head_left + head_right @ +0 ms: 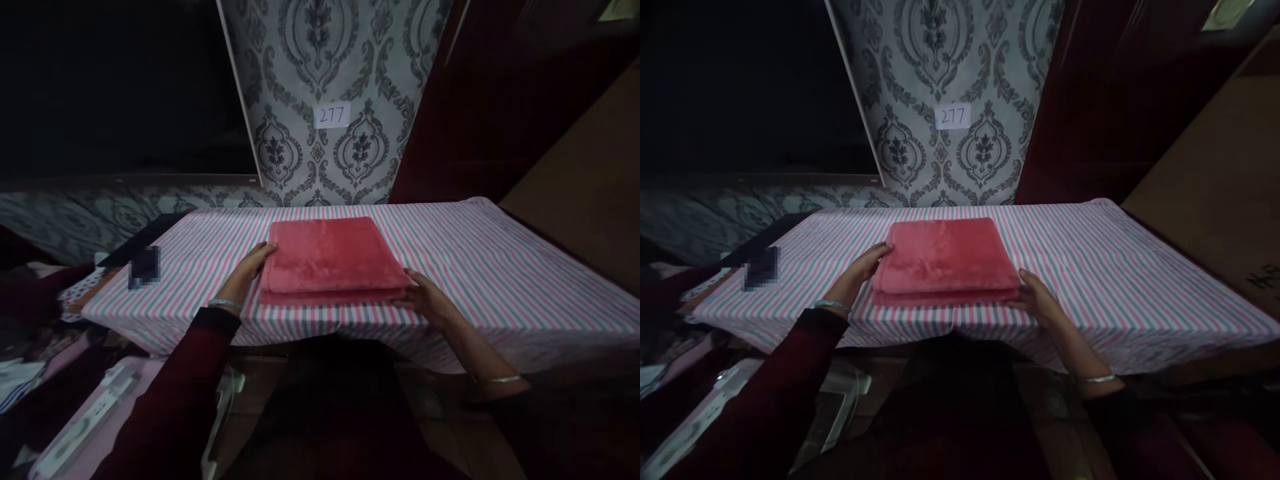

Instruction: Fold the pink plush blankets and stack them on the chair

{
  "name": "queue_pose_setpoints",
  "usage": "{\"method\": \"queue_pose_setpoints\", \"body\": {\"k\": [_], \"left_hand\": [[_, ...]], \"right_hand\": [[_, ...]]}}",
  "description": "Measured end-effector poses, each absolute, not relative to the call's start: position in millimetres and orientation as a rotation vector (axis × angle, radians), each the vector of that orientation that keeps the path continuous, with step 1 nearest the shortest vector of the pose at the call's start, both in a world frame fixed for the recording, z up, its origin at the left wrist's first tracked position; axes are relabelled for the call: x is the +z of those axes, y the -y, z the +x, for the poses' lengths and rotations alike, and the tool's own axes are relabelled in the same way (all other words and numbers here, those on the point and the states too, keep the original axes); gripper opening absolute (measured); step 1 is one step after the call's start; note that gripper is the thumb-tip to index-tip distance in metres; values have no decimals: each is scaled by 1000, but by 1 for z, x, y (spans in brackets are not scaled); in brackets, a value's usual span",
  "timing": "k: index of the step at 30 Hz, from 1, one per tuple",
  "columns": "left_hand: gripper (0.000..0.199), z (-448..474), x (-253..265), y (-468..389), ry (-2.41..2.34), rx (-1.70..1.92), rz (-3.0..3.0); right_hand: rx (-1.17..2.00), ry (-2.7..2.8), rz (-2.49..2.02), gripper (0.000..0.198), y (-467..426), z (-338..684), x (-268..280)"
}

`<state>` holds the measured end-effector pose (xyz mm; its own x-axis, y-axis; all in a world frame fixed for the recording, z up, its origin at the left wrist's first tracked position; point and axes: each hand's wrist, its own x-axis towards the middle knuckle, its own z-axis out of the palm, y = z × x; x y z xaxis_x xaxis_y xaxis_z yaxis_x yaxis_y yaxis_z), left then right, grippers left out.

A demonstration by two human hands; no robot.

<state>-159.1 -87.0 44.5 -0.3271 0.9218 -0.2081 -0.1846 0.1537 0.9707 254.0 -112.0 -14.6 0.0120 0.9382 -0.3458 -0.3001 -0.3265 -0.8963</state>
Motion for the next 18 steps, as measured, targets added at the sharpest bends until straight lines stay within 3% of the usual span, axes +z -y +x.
{"method": "queue_pose_setpoints", "body": {"k": [3,7,11,14,18], "left_hand": [[94,-167,33,88,-1554,1164,849],[103,-173,22,98,-1504,1109,1006],[88,-171,16,99,-1447,1252,1051],[65,-171,10,104,-1431,1262,1083],[58,-177,-7,131,-1610,1403,1348]], "right_hand": [[1577,850,-1288,32,98,255,-9],[1423,1013,-1192,45,89,236,-14],[1266,1056,-1212,51,94,223,-24],[1252,1131,-1301,45,102,228,-22],[1237,1167,-1400,35,112,239,-11]]}}
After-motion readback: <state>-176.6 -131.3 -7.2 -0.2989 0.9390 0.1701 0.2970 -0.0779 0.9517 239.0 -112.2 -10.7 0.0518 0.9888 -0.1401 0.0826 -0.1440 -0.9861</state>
